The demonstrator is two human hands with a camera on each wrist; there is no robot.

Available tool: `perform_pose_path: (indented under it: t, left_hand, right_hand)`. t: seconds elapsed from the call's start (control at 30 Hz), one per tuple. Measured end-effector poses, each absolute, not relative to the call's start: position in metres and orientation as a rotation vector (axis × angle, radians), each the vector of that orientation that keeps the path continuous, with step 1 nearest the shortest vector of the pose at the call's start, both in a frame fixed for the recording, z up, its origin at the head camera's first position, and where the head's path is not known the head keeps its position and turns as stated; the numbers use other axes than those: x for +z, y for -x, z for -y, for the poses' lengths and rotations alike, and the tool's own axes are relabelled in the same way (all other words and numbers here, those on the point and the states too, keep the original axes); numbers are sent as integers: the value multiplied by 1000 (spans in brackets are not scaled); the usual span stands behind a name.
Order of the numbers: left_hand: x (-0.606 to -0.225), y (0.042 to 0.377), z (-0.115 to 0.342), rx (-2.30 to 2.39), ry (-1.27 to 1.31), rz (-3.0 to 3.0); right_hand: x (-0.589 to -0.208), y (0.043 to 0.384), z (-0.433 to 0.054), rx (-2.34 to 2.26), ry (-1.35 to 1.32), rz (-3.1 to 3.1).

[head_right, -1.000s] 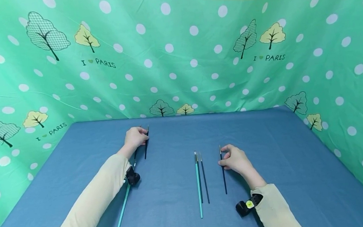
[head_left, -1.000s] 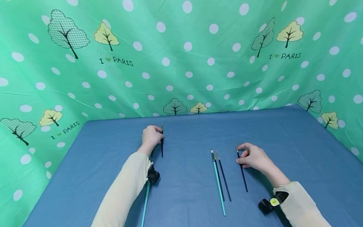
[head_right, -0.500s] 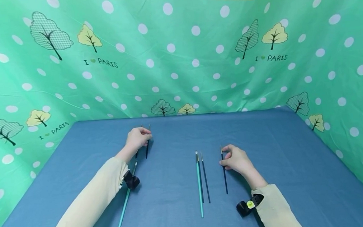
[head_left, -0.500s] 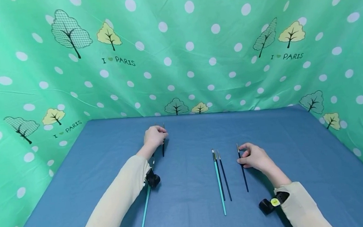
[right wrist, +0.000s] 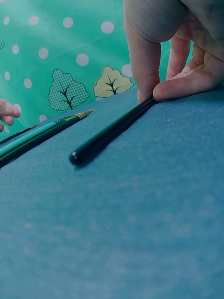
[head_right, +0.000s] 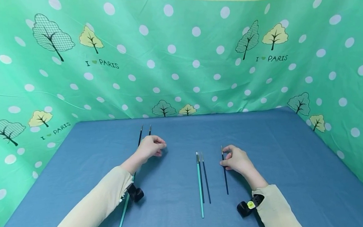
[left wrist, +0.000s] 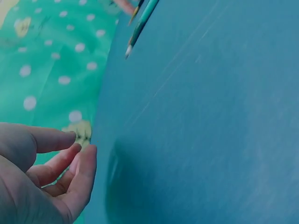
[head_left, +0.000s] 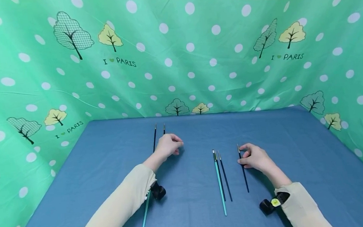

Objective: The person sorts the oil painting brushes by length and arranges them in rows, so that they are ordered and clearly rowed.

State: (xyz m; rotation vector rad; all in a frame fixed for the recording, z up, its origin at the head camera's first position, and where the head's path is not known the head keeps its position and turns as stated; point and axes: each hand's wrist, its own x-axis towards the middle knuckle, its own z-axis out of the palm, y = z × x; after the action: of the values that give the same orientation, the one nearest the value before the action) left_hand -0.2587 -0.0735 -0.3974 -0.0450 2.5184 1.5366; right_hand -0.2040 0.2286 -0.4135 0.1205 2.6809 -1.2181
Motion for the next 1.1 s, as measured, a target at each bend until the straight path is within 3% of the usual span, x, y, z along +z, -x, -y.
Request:
perform_pose_path:
  t: [0.77, 1.1]
  left_hand:
    - [-413, 198, -3, 1448, -293, -2409]
    - [-409, 188, -23, 1267, -237, -2598]
  right_hand:
    - [-410, 205, -229, -1234, -130, -2656]
    - [-411, 205, -229, -1233, -130, -2658]
